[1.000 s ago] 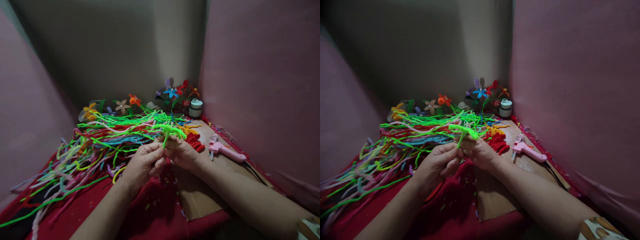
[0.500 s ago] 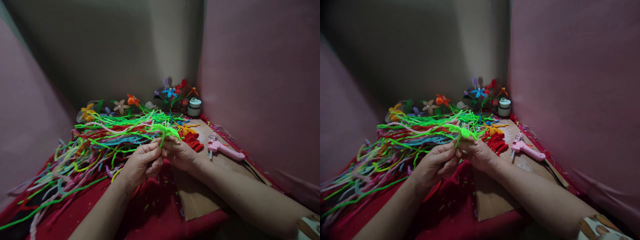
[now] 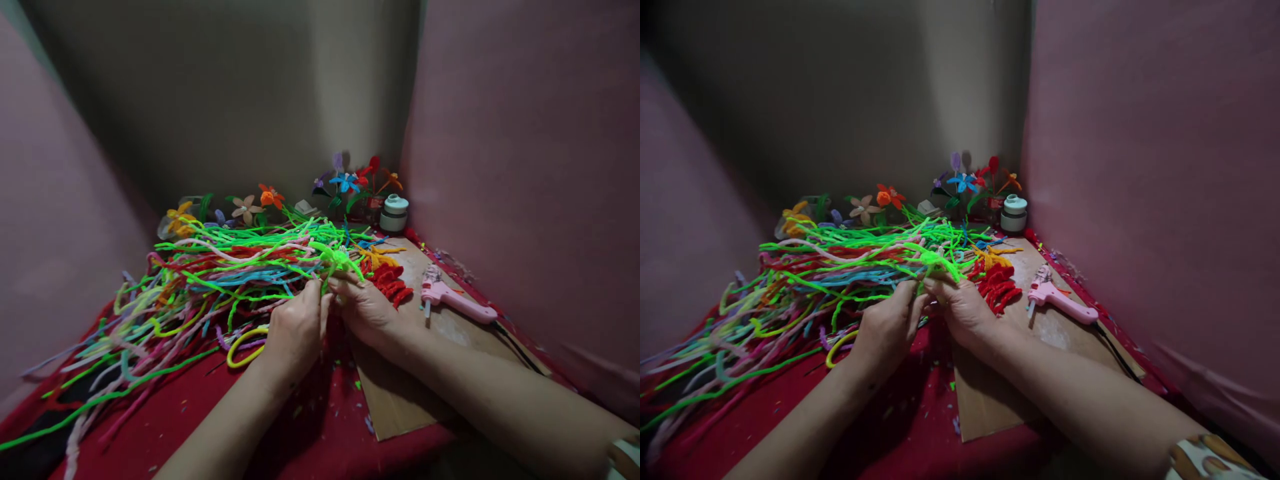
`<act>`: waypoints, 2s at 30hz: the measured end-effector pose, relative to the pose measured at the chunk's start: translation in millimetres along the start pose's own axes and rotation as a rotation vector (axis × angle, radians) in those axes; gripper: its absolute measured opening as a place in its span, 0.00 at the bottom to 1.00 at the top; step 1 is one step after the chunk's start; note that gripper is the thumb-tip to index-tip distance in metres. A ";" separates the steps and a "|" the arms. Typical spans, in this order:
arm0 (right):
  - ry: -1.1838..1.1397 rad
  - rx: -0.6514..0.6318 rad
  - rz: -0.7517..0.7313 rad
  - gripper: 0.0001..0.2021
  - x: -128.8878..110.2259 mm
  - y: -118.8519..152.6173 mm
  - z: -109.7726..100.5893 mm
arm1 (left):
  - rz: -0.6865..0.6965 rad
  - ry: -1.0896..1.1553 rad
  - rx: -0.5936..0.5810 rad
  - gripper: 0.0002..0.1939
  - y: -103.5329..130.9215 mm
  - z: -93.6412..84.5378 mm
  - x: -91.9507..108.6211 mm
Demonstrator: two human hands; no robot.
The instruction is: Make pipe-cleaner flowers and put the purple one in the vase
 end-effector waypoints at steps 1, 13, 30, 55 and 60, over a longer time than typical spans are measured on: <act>0.012 -0.003 -0.005 0.08 0.0 0.4 0.3 | 0.027 0.009 0.005 0.07 0.1 -0.2 0.6; 0.161 -0.142 -0.051 0.09 -3.9 6.2 13.9 | -0.451 1.009 -0.071 0.10 -1.8 6.5 -17.1; 0.110 -0.213 -0.036 0.05 -7.7 1.2 13.5 | -0.628 1.741 -0.512 0.07 4.2 29.3 -2.1; 0.551 -0.086 -0.378 0.12 -33.7 11.1 15.6 | -0.279 1.101 -0.140 0.09 -11.0 7.1 -16.8; 0.529 -0.110 -0.363 0.09 -29.9 9.8 12.5 | -0.288 1.073 -0.141 0.14 -10.9 3.6 -14.4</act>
Point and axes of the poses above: each hand's wrist, its own y-axis away from the middle knuckle, its own z-axis out of the palm, x = y × z, the point moved 8 cm from there along -y, towards the middle knuckle, and after that the axes turned 3 degrees about y, right-handed, at the moved point
